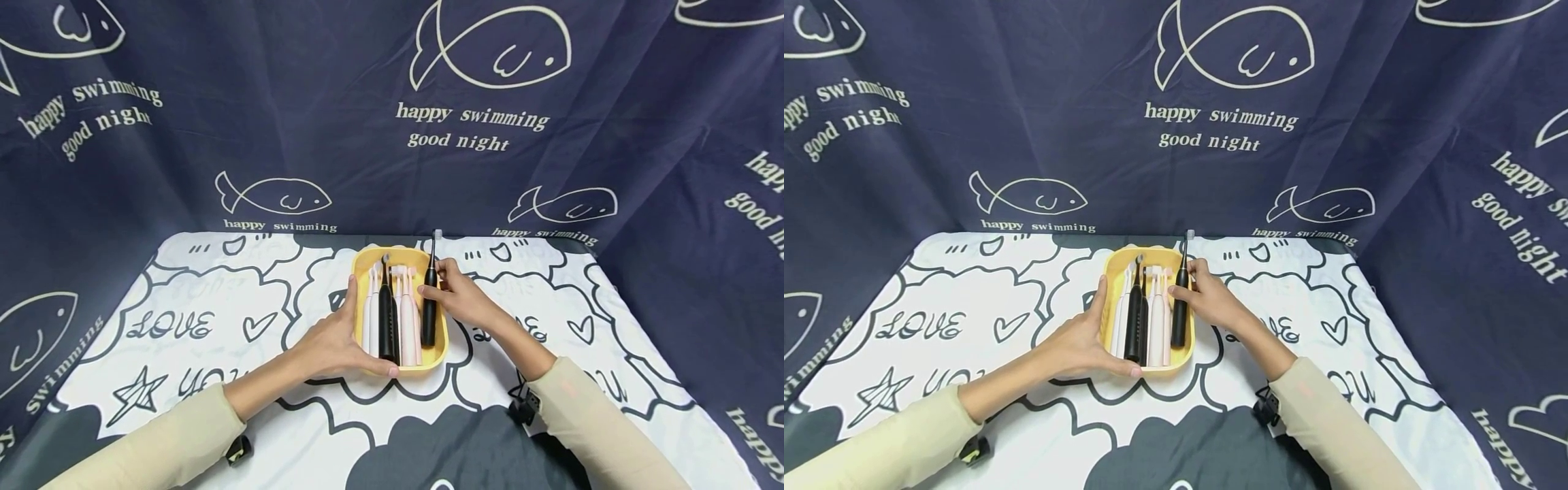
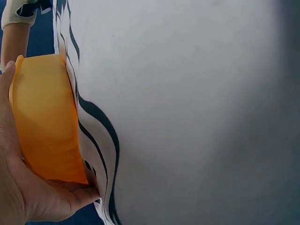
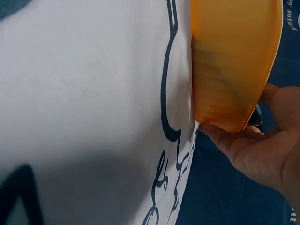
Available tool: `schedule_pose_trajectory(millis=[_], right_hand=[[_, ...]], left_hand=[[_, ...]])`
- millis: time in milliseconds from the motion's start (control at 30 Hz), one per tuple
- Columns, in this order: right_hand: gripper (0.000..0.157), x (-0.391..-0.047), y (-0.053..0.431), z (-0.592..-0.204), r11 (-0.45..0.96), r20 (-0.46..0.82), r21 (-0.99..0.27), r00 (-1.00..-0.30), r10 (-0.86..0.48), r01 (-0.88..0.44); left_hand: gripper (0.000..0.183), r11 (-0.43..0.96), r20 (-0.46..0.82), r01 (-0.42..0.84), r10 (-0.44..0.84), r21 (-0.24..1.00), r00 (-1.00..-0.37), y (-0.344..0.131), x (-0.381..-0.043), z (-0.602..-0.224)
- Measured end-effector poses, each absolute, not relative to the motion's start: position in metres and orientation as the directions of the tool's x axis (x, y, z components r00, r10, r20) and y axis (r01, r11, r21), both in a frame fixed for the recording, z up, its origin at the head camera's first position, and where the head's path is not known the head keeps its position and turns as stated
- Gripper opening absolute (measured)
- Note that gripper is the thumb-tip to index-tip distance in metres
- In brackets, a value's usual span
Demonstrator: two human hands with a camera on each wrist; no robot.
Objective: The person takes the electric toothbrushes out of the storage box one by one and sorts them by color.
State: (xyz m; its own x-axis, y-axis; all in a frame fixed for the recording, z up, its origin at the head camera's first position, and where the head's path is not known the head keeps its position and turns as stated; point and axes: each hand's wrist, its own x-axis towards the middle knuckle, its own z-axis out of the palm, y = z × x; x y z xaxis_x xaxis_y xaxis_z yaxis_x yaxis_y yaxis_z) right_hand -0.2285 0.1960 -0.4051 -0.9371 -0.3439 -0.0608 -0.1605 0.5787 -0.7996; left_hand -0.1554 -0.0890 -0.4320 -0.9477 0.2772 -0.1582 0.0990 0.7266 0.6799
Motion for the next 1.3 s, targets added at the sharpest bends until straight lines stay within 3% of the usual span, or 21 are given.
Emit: schedule_pose_trajectory(millis=[733, 967, 1300], right_hand=[[0.05, -0.227, 0.194, -0.398, 0.586, 0.12, -0.746, -0.929, -0.35, -0.316], [0.047, -0.226, 0.194, -0.392, 0.528, 0.194, -0.775, -0.926, -0.324, -0.347], [0.051, -0.225, 0.194, -0.377, 0.444, 0.134, -0.858, -0.946, -0.295, -0.26]], left_hand=[[0.182, 0.716, -0.154, 0.096, 0.276, 0.691, -0.949, -0.088, -0.153, -0.43], [0.182, 0.713, -0.156, 0.095, 0.279, 0.695, -0.948, -0.087, -0.152, -0.429], [0.182, 0.712, -0.149, 0.099, 0.277, 0.695, -0.949, -0.087, -0.153, -0.43]])
